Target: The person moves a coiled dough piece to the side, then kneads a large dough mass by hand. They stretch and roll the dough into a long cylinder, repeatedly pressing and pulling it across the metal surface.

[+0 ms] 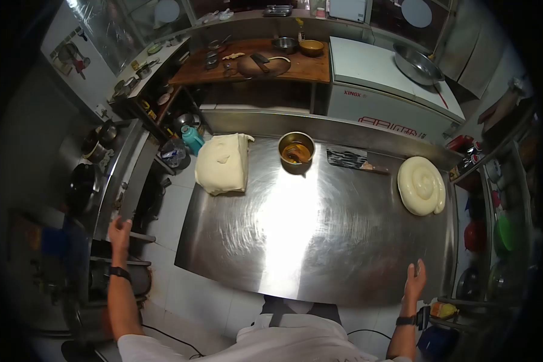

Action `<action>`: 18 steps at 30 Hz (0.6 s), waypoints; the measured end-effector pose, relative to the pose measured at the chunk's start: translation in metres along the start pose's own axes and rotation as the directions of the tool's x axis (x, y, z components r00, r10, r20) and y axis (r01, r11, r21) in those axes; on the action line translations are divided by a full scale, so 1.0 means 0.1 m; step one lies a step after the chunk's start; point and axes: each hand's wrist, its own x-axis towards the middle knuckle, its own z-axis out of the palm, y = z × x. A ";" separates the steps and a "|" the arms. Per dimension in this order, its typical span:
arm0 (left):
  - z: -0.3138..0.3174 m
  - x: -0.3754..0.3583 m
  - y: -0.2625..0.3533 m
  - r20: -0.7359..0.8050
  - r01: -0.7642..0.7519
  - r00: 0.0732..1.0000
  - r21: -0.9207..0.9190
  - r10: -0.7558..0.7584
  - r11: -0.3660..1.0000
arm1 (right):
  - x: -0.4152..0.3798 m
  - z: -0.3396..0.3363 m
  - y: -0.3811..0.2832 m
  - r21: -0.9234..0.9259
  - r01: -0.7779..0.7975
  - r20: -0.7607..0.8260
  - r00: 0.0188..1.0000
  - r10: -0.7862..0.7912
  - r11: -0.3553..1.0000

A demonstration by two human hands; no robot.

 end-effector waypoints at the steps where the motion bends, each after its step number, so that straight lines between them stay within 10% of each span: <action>1: -0.25 0.34 -0.23 -0.039 -0.071 0.997 0.023 0.072 0.997 | -0.23 0.02 -0.14 0.082 -0.078 0.029 0.997 0.076 0.994; 8: -0.73 1.39 0.44 -0.064 -0.193 0.976 0.180 0.207 0.965 | -1.05 0.39 -0.98 0.293 -0.192 0.190 0.972 0.139 0.937; 18: 1.79 1.60 1.59 0.554 -0.487 0.693 -0.113 0.461 0.866 | -1.49 2.73 -2.21 0.314 -0.163 0.605 0.794 -0.065 0.935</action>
